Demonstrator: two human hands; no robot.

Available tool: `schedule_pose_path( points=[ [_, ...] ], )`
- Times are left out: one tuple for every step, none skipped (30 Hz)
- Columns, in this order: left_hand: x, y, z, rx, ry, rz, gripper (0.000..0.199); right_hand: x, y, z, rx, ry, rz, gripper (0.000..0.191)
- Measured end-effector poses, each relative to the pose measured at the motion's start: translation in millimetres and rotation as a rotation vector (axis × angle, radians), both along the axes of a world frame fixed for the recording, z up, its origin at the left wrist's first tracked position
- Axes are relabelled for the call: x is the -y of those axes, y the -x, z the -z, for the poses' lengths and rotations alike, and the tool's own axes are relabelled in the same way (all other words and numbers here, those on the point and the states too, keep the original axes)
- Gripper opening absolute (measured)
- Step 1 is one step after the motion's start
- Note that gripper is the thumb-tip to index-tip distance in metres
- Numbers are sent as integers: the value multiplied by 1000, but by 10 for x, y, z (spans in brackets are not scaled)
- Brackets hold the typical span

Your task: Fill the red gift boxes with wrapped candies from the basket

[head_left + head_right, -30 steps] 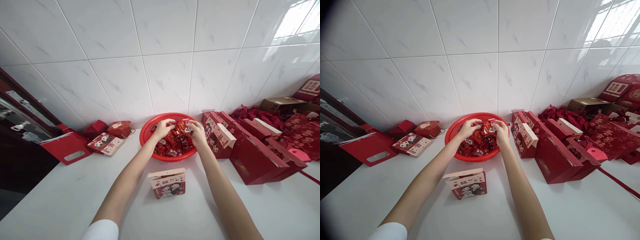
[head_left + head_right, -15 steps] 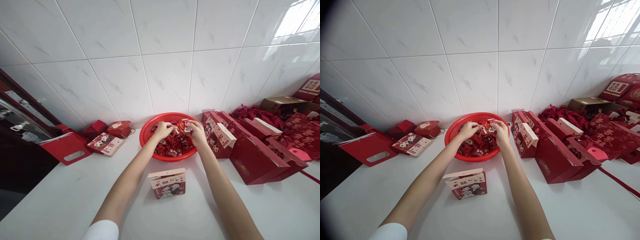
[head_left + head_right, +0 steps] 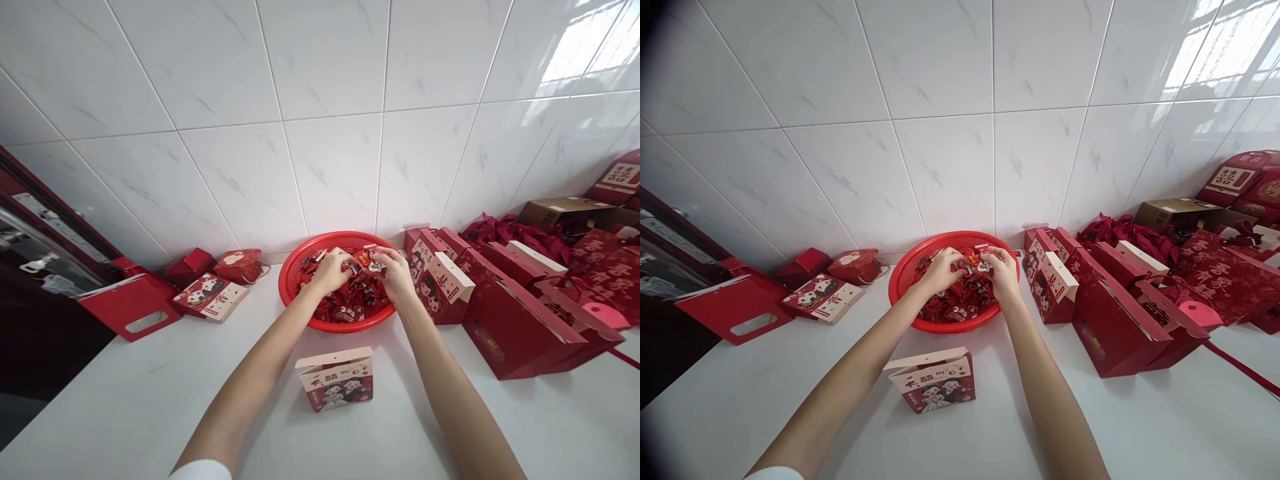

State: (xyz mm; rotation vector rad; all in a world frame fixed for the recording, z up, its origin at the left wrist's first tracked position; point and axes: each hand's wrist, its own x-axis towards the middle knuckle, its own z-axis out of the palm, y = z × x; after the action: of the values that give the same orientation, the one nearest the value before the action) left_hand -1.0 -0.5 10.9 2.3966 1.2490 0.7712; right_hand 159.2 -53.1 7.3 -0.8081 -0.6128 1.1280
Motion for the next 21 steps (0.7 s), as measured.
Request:
schedule_pose_path(
  points=[
    [3,-2,-9,-4,-1,4,28,-1,-1,0,-3,-5,8,26],
    [6,-3,-18,-9,4,13,27,-2,-3,-1,-8,-8,21,26],
    [12,-6,-25,-17,22,33,27,-1,-5,-4,-14,-11,37,26],
    [20,-9,-29,-33,57,66,26,1,-7,-10,-21,-11,55,26],
    [31,-12,-29,-59,112,112,25,4,-9,-17,-30,-10,72,25],
    [45,-16,-25,-99,183,167,24,9,-10,-26,-39,-6,86,25],
    [61,-20,-15,-149,261,226,22,15,-10,-36,-47,0,96,25],
    [78,-25,-2,-202,336,279,19,20,-9,-44,-53,3,102,24],
    [96,-32,15,-249,396,320,16,25,-7,-51,-56,3,105,24],
    [113,-41,34,-285,437,345,14,28,-6,-55,-56,2,107,24],
    [129,-53,53,-311,459,358,14,29,-5,-56,-55,1,107,23],
    [143,-68,72,-331,468,363,15,28,-5,-53,-53,2,107,23],
    [157,-87,88,-350,467,363,15,25,-7,-47,-53,3,107,24],
    [171,-109,101,-375,460,361,14,19,-10,-39,-51,4,106,24],
    [184,-133,111,-406,447,358,13,12,-14,-29,-48,3,105,24],
    [198,-158,118,-442,429,354,12,5,-19,-18,-42,0,102,24],
    [211,-181,122,-477,408,347,13,-2,-24,-8,-35,-3,98,25],
    [224,-201,124,-509,393,339,16,-8,-29,0,-30,-4,95,25],
    [235,-216,124,-535,385,335,18,-12,-33,6,-29,-4,94,24],
    [243,-226,122,-549,384,339,21,-14,-36,8,-32,-1,93,24],
    [247,-230,117,-551,390,351,23,-14,-37,7,-38,4,92,24]
  ],
)
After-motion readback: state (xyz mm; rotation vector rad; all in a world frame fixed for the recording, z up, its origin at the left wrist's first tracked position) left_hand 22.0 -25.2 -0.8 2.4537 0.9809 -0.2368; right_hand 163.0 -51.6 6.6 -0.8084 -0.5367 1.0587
